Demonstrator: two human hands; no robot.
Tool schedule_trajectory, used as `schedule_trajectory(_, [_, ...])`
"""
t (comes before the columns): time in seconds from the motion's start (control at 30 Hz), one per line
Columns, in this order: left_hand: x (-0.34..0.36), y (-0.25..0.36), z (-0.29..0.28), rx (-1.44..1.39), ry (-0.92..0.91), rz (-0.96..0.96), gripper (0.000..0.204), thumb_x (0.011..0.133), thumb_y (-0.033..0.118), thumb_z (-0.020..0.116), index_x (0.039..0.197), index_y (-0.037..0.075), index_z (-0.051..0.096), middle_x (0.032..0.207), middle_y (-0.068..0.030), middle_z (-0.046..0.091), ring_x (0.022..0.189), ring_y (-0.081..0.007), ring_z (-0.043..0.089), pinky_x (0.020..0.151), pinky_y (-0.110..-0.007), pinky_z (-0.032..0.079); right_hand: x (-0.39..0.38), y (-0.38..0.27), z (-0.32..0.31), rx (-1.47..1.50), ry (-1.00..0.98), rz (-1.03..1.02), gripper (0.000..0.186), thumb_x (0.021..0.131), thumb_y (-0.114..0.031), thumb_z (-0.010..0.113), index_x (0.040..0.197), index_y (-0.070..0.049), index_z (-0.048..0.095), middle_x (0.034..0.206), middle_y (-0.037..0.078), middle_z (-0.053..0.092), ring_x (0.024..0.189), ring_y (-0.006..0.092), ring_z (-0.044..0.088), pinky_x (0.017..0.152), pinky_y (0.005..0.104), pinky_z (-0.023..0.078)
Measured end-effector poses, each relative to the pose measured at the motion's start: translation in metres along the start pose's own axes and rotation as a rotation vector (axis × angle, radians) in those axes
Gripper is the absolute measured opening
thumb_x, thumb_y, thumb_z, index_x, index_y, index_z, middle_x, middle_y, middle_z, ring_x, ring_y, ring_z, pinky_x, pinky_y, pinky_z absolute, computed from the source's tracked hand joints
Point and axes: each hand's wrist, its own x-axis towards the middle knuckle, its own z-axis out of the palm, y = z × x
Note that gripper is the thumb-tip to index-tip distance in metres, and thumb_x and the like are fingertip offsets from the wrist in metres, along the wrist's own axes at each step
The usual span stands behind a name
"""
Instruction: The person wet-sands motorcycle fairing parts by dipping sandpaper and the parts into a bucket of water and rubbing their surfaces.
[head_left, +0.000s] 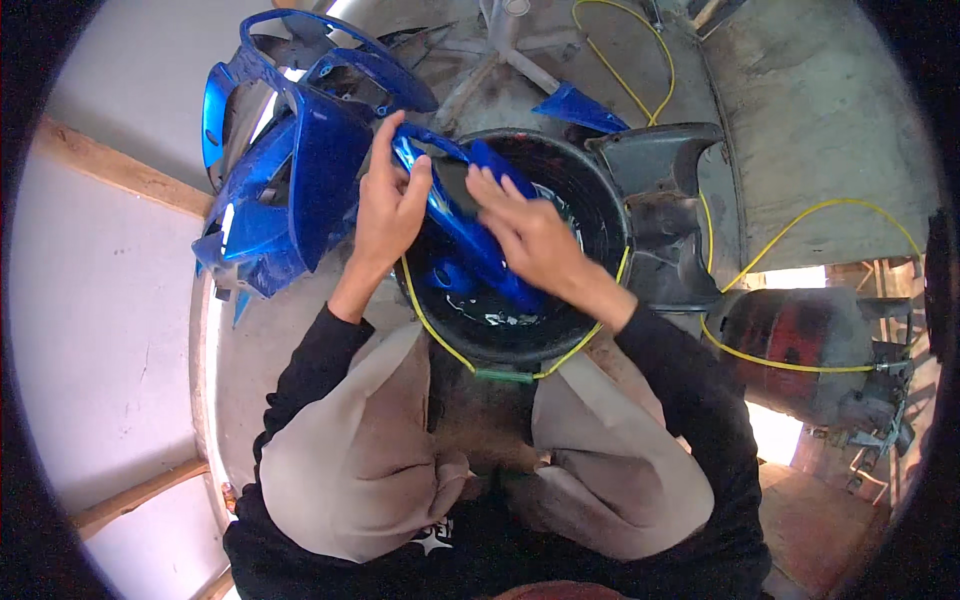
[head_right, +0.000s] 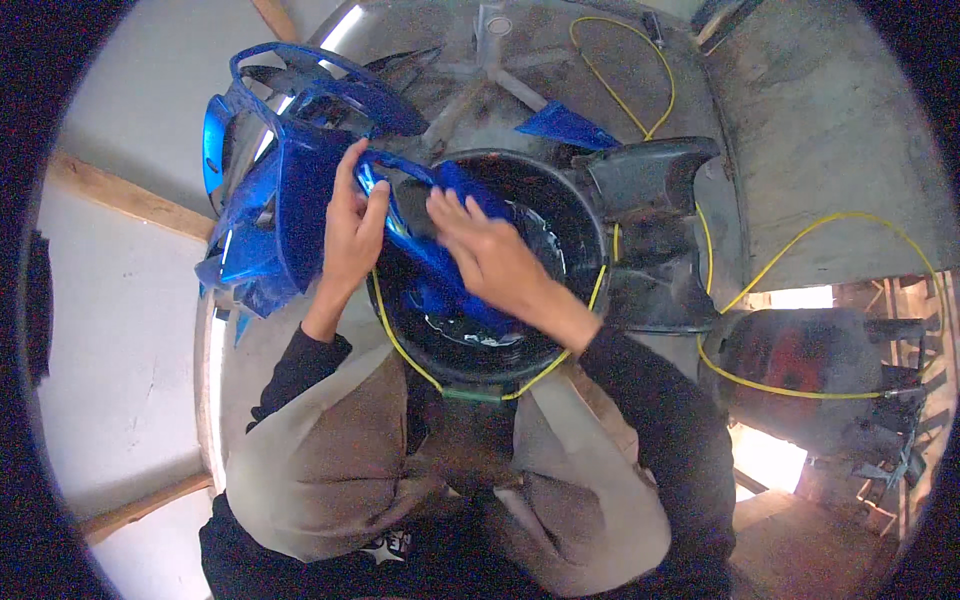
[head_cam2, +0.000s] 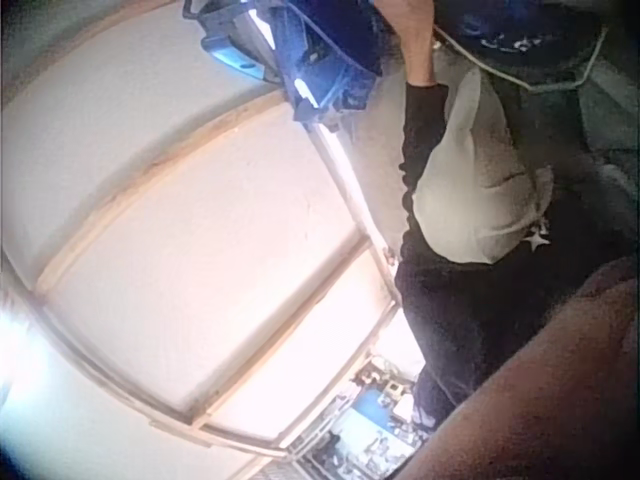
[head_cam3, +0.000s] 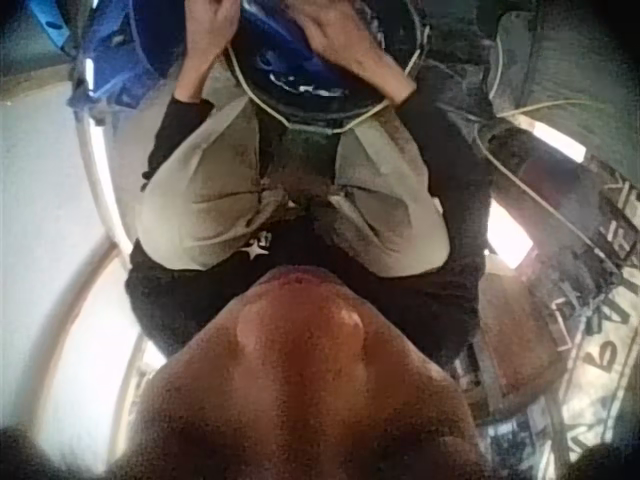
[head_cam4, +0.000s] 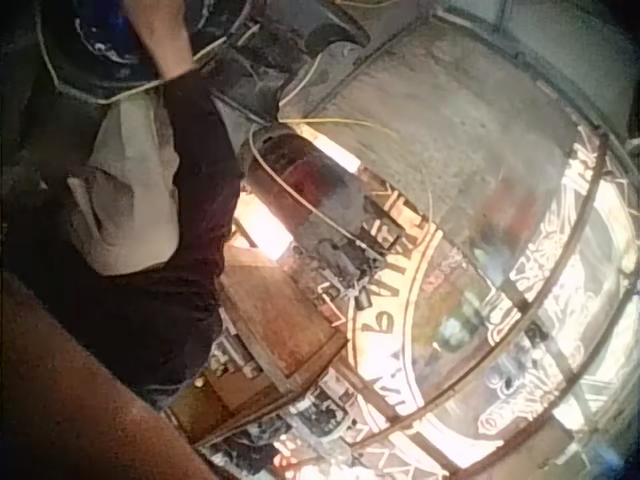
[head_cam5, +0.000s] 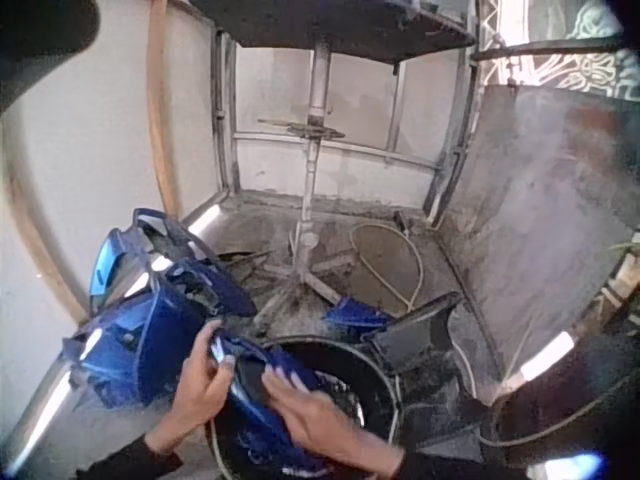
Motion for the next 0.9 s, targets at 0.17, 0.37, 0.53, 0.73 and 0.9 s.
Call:
schedule_trajectory(0.17, [0.014,0.002,-0.018,0.048,-0.027,-0.014,0.076,0.095,0.021,0.076,0.158,-0.001,0.041,0.073,-0.0103,0.072,0.066,-0.0118,0.067,0.063,-0.031,0.053,-0.04,-0.024,-0.014,-0.024,-0.165,-0.07,0.057,0.102,-0.002,0.06,0.157,0.002,0.047,0.165,0.024,0.045,0.153,0.0406,0.044,0.128,0.0543,0.033])
schedule_trajectory(0.37, [0.023,-0.006,-0.009,0.191,0.016,-0.114,0.061,0.099,0.024,0.075,0.153,0.009,0.052,0.08,-0.0028,0.066,0.074,-0.0098,0.062,0.069,-0.029,0.051,-0.004,0.0,-0.01,-0.014,-0.046,-0.005,0.05,0.105,-0.005,0.056,0.153,0.004,0.051,0.158,0.026,0.053,0.148,0.0439,0.049,0.126,0.0544,0.036])
schedule_trajectory(0.53, [0.015,-0.024,-0.012,0.165,0.044,-0.033,0.065,0.096,0.028,0.075,0.153,0.011,0.05,0.075,-0.0083,0.068,0.065,-0.0179,0.065,0.065,-0.035,0.05,0.004,-0.015,-0.002,0.029,-0.029,-0.054,0.049,0.103,-0.005,0.061,0.151,0.004,0.054,0.156,0.027,0.055,0.147,0.0423,0.051,0.126,0.0528,0.036])
schedule_trajectory(0.73, [0.011,-0.021,-0.008,0.168,0.095,0.065,0.059,0.102,0.035,0.062,0.155,0.013,0.05,0.073,-0.009,0.062,0.065,-0.0267,0.063,0.066,-0.04,0.048,0.0,-0.011,-0.005,-0.005,-0.062,-0.063,0.054,0.103,-0.005,0.062,0.155,0.001,0.051,0.163,0.02,0.05,0.153,0.0371,0.045,0.128,0.0538,0.035])
schedule_trajectory(0.9, [0.01,-0.02,-0.012,0.184,0.025,-0.014,0.057,0.104,0.036,0.061,0.155,0.013,0.051,0.074,-0.0122,0.064,0.068,-0.0292,0.067,0.068,-0.041,0.049,0.0,-0.023,-0.012,-0.017,-0.147,-0.193,0.056,0.1,-0.002,0.063,0.155,0.001,0.052,0.164,0.021,0.048,0.155,0.0374,0.043,0.128,0.055,0.033])
